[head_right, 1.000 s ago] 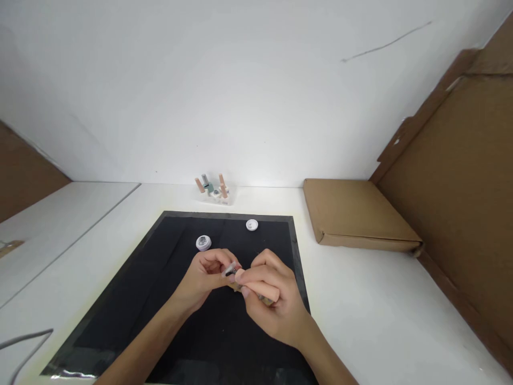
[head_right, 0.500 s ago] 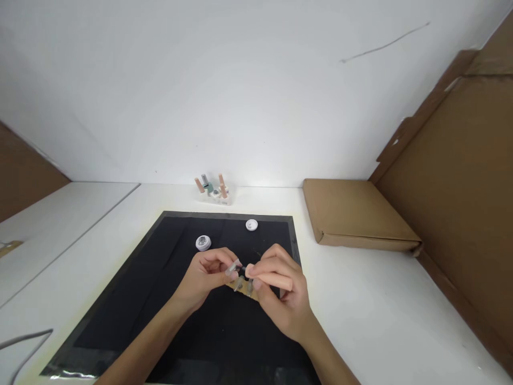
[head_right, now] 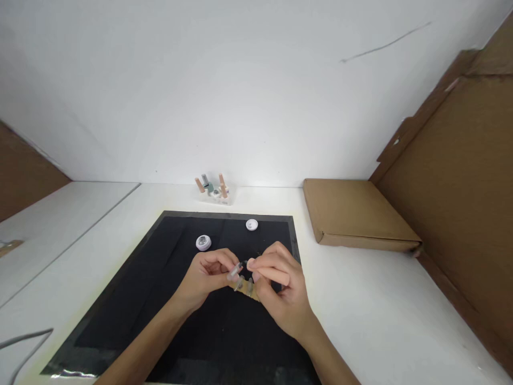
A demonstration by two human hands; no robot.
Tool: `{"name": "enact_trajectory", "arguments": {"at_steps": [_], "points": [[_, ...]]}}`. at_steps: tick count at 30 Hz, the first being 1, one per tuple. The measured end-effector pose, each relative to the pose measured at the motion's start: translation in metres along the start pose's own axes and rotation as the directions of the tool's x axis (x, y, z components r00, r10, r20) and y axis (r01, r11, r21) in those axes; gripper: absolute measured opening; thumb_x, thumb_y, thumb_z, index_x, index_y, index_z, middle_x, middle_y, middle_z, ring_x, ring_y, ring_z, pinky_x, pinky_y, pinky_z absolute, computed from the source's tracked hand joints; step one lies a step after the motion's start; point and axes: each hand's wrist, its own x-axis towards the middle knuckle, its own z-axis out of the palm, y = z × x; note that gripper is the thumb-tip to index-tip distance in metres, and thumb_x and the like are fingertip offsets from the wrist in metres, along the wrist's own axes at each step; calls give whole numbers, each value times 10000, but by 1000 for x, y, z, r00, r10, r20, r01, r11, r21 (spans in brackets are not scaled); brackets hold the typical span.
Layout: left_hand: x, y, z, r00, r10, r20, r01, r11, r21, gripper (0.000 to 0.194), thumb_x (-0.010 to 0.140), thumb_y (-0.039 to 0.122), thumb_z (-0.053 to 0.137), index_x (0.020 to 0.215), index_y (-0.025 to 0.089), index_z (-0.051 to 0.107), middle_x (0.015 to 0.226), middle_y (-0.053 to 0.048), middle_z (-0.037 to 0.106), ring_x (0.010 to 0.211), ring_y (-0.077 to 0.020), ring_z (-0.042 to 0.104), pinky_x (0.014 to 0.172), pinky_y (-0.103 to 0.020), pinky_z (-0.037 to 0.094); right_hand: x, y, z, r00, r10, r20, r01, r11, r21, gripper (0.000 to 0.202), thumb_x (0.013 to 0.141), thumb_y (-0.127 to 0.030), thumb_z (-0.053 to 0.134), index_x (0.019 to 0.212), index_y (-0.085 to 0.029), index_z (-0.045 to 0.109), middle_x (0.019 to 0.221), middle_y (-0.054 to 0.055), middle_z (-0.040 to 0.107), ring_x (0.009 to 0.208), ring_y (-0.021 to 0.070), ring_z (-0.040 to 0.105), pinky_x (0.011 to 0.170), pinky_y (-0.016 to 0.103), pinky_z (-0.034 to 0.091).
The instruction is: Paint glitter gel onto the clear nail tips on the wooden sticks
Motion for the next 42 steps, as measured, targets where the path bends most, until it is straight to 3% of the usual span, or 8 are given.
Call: {"name": "enact_trajectory", "arguments": {"at_steps": [4,11,25,33,42], "points": [[1,0,1,1000,21,-16,-20,999,34,84,639,77,785,647,145,737,707,-24,677,620,-98,620,578,-196,491,0,1,-3,999,-38,-33,39,998,42,307,821,-9,529,882,-257,700,711,23,627,701,181,498,600,319,436],[3,-1,2,997,71,-17,-69,993,95,135,642,25,750,669,157,747,732,-26,687,665,-102,633,613,-189,488,-1,-3,-3,990,5,139,-27,987,156,233,788,-29,540,838,-222,660,702,20,599,651,167,518,568,310,429],[1,-1,4,997,79,-17,-75,986,149,174,640,-12,704,662,154,749,717,-34,686,649,-109,641,602,-195,498,3,1,-3,998,-44,-35,44,999,22,302,802,12,528,796,-238,696,724,19,650,681,170,510,590,320,426],[2,1,8,985,166,-34,-147,939,312,210,649,-31,648,653,155,747,716,-49,705,675,-126,664,629,-202,506,1,0,-4,986,-53,156,30,989,146,274,775,12,532,822,-222,667,702,21,638,651,169,518,586,336,428],[1,3,9,978,206,-6,-189,903,385,150,662,15,666,648,145,740,703,-72,707,659,-149,666,615,-234,508,3,3,-3,999,-24,35,23,999,28,282,798,1,534,810,-236,686,724,17,656,665,167,518,573,316,423]]}}
